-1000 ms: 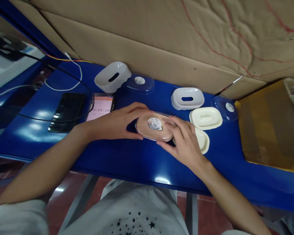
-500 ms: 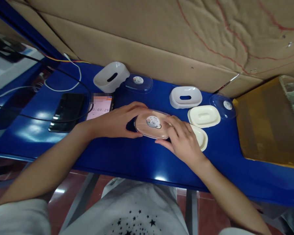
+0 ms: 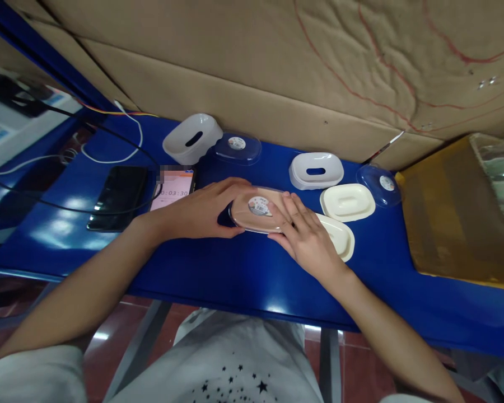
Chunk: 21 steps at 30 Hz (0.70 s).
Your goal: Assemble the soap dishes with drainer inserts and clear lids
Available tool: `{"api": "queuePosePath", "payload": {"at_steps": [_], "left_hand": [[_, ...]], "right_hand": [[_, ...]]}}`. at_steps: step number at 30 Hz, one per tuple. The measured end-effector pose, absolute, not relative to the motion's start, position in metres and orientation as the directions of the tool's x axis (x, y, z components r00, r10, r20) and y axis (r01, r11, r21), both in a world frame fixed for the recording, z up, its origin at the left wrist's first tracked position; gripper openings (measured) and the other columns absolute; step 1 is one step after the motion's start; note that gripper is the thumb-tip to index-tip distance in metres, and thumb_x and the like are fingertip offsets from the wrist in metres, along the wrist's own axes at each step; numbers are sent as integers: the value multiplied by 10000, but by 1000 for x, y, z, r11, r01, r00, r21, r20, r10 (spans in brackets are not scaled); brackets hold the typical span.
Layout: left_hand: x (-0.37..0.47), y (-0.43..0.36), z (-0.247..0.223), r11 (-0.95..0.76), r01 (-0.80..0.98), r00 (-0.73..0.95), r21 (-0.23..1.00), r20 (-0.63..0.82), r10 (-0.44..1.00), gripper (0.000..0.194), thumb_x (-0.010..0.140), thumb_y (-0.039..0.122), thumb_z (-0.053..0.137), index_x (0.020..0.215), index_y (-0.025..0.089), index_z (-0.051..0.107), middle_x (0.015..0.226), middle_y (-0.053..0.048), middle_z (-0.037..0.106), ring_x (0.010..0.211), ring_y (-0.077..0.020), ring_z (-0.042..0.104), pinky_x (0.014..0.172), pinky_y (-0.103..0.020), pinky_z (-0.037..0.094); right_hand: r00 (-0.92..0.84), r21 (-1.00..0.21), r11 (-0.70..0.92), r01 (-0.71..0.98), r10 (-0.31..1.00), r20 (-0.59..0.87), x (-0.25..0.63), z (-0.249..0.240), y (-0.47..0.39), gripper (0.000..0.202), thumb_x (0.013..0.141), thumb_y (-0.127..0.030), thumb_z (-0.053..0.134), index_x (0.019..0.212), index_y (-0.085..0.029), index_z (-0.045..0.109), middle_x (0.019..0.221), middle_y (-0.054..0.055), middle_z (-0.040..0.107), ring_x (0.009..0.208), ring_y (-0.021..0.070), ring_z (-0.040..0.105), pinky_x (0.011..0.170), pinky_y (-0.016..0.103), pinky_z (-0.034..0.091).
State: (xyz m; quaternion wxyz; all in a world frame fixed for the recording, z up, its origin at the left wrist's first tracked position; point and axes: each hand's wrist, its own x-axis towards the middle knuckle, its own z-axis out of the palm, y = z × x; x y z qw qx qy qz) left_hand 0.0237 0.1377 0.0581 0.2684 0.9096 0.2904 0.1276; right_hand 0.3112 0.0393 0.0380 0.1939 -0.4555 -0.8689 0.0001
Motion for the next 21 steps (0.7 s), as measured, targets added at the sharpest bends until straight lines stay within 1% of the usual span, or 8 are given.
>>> {"api": "queuePosePath", "payload": {"at_steps": [2,5,7,9,13,16,18,21], "left_hand": [[25,137,56,-680,468,794,564,68,604,817,913,416,815,1612,266,421,1619,-143,518,1472,-369,538,1223,-505,436],[27,137,55,-683,462,800,566,65,596,827,925,448,810,1621,263,404,1613,-142,533,1478,-367,531,1234,-505,418],[29,137,54,-688,452,806,568,71,588,821,929,463,805,1622,265,409,1604,-139,544,1477,-368,530,1239,-510,410],[30,137,53,-688,448,806,571,74,587,812,930,478,803,1618,271,424,1607,-139,541,1482,-373,526,1236,-512,414],[29,138,54,-665,450,799,597,64,598,767,929,490,804,1588,281,473,1601,-138,546,1482,-370,533,1226,-513,436],[25,138,61,-648,421,806,635,67,588,776,929,561,790,1585,300,468,1612,-141,531,1501,-359,521,1244,-543,432],[22,141,68,-658,407,786,633,125,606,681,1002,578,687,1579,293,464,1621,-152,514,1535,-341,485,1273,-549,409],[15,147,75,-667,502,633,551,291,717,483,1109,477,493,1540,258,489,1609,-163,512,1557,-323,448,1309,-568,351]], "right_hand": [[-525,-197,605,772,781,339,315,39,41,953,1054,-290,679,1778,-353,62,1781,165,341,1619,373,389,1247,608,489],[-536,-263,612,745,785,311,322,40,44,923,1078,-276,636,1773,-382,37,1799,131,312,1632,350,366,1264,608,474],[-535,-292,607,739,793,293,325,40,46,893,1086,-277,620,1769,-402,58,1805,110,303,1635,345,360,1266,612,470],[-532,-293,603,742,796,290,327,39,47,864,1086,-285,623,1767,-406,105,1805,111,306,1636,348,361,1265,618,466],[-536,-284,612,738,787,305,328,38,49,823,1084,-308,632,1765,-375,174,1786,145,342,1632,354,375,1255,628,462],[-528,-280,606,744,791,310,324,37,47,792,1087,-318,620,1759,-376,204,1772,144,375,1615,358,408,1233,632,477],[-517,-255,592,765,800,306,320,36,44,779,1096,-327,600,1759,-382,195,1768,142,384,1610,354,418,1243,649,449],[-529,-208,585,784,804,270,319,39,41,787,1104,-386,586,1764,-379,157,1779,142,359,1643,355,353,1281,701,344]]}}
